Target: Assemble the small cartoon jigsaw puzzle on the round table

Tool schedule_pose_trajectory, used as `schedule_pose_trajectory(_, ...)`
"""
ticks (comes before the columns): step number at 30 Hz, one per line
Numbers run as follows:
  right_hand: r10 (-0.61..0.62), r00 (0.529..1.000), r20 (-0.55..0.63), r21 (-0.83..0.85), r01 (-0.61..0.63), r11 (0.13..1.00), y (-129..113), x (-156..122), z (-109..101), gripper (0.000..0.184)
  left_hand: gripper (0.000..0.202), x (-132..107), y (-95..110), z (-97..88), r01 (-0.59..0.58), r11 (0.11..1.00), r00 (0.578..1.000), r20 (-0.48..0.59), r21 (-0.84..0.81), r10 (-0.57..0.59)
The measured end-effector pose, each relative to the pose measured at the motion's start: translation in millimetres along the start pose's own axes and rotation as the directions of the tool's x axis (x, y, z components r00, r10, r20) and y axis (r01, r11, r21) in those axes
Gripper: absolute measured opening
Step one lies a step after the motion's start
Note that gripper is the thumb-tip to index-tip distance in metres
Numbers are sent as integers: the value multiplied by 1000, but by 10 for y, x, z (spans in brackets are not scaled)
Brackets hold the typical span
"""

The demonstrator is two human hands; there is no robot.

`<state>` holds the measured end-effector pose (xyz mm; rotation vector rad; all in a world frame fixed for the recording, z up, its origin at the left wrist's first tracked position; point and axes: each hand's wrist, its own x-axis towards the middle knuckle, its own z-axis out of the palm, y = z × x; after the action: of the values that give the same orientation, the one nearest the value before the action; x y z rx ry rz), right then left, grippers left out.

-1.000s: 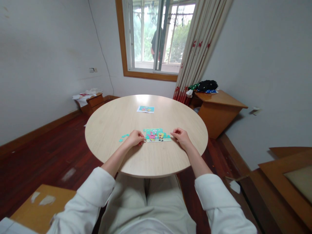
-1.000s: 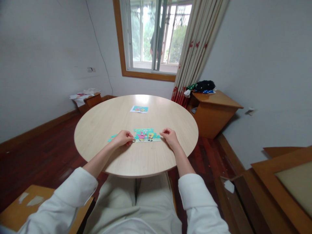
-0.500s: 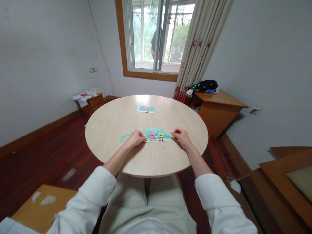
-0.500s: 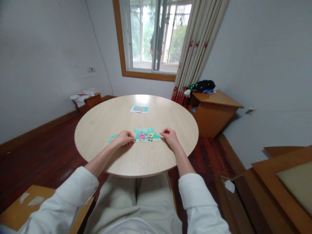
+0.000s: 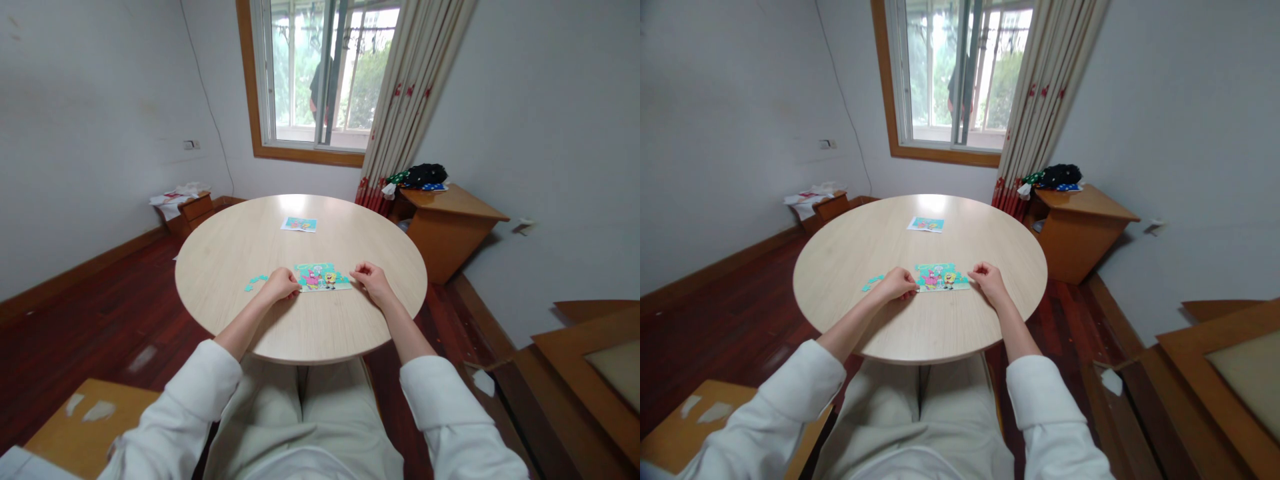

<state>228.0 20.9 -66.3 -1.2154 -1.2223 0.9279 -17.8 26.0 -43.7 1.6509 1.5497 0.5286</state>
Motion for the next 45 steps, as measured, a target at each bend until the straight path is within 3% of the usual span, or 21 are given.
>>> schedule_pose_trajectory(16,22,1000,-10,17,-22,1000,-7,-15,5,36,16,-26,110,-38,43,998,997,58,46,-46)
schedule_pose_trajectory(23,4,1000,0,-1,-4,1000,-28,-28,-2,38,31,40,81,-108,4,986,994,111,167,-23)
schedule_pose_trajectory(30,17,1000,-14,23,-16,1000,-12,-20,-7,37,35,130,-10,-119,-60,957,998,21,283,57)
schedule_pose_trajectory(35,22,1000,-15,29,-21,999,21,-4,-7,35,39,105,9,-116,-67,993,998,28,95,65)
schedule_pose_trajectory(39,12,1000,-7,16,-12,1000,38,-15,-29,36,41,87,41,-296,-73,995,995,-68,-75,68)
schedule_pose_trajectory(45,22,1000,-9,3,-22,1000,77,-25,-113,38,34,85,-57,-733,-31,996,969,-246,-84,10)
